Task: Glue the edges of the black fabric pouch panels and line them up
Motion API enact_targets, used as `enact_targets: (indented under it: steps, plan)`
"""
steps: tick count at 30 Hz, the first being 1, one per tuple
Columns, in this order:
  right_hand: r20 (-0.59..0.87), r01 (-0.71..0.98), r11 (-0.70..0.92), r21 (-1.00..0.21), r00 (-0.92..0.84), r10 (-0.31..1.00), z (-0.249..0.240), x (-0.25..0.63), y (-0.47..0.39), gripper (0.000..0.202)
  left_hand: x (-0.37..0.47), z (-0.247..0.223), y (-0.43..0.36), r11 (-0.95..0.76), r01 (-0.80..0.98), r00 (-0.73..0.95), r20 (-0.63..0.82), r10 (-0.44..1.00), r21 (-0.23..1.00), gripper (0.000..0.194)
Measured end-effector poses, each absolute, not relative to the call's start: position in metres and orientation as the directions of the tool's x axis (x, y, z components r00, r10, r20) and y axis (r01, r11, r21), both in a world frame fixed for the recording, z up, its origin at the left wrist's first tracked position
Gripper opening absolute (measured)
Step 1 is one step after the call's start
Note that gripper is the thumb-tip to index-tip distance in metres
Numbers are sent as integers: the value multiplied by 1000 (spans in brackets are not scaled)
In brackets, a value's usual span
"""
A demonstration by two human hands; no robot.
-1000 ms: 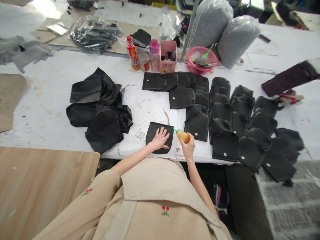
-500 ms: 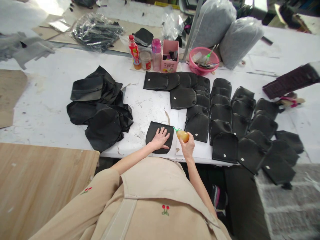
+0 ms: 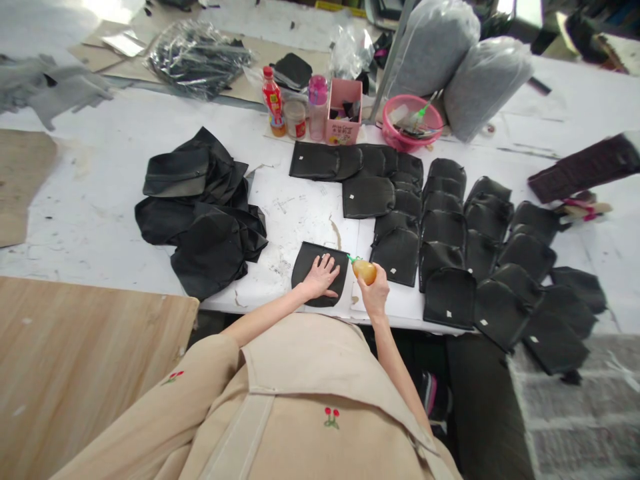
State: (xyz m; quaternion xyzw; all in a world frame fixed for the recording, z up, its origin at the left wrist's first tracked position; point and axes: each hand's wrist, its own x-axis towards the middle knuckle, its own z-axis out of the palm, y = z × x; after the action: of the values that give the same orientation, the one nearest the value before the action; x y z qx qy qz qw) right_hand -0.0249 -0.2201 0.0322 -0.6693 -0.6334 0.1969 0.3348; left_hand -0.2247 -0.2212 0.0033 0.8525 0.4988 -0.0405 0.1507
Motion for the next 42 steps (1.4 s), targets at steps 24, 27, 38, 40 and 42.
enact_targets:
  steps: [24,27,38,40,42]
  plan:
    - [107,704,-18,-710,133,985,40,-17,-250,43,-225,6,-222,-441,867,490,-239,839,231,95]
    - [108,698,-28,-716,150,983,40,-19,-248,44,-225,6,-222,-447,866,494,-238,836,225,96]
    - [81,699,-51,-713,155,985,43,-16,-269,44,-226,1,-222,-440,868,489,-240,839,230,96]
    - [72,697,-61,-715,160,985,43,-16,-274,44,-226,-1,-222,-436,869,487,-243,839,236,97]
    - [61,694,-72,-716,165,984,44,-16,-278,45,-226,-2,-222,-432,870,485,-245,840,239,96]
